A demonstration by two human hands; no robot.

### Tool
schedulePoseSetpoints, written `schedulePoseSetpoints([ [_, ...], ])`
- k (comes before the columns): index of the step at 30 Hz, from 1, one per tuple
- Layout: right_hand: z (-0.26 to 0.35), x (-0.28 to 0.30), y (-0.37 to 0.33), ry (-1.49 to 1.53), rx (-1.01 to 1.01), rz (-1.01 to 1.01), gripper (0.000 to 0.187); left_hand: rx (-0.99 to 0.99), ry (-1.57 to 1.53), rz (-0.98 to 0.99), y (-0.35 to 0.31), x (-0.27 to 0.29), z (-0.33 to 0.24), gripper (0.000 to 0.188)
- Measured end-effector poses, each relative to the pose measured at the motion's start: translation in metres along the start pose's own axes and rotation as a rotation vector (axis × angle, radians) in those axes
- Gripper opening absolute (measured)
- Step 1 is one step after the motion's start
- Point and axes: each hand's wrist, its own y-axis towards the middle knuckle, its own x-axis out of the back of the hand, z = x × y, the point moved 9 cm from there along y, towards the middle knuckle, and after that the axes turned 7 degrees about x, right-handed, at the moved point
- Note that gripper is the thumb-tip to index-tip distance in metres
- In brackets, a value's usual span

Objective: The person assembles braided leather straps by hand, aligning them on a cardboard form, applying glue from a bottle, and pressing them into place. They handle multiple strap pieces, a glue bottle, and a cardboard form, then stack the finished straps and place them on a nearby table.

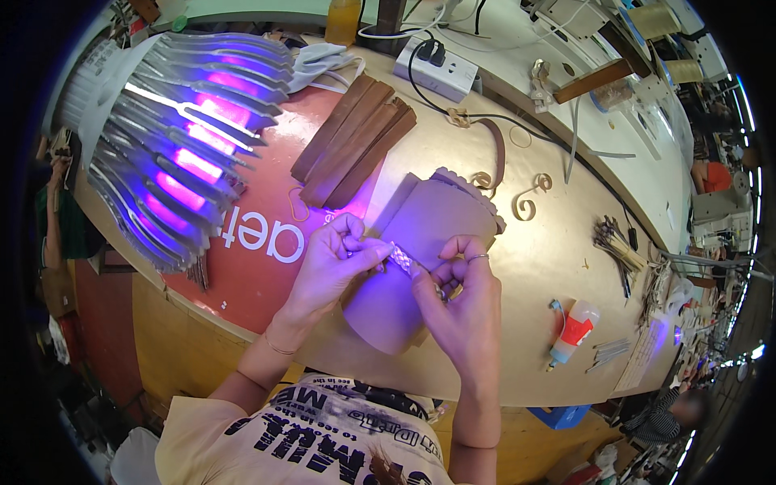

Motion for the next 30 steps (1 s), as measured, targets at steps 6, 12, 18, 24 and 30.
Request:
schedulePoseSetpoints([
  [6, 0.004, 0.000, -0.001, -0.029, 0.041, -0.016, 0.033, 0.082, -0.279, 0.010, 0.000, 0.001, 0.013, 0.031],
  [12, 0.001, 0.000, 0.000, -0.027, 0.035, -0.023, 0.037, -0.030, -0.313, 0.048, -0.005, -0.005, 0.001, 0.033],
  [18, -0.002, 0.001, 0.001, -0.018, -0.008, -0.026, 0.039, -0.179, 0.308, -0.236, -0.022, -0.001, -0.022, 0.017],
  [24, -0.005, 0.001, 0.001, -0.002, 0.021, -0.026, 0.036, -0.608, 0.661, -0.018, -0.058, -0.039, -0.060, 0.028],
  [30, 0.006, 0.023, -0.010, -0.104, 0.150, -0.022, 0.028, -0.601, 0.724, 0.065, -0.052, -0.039, -0.055, 0.037],
])
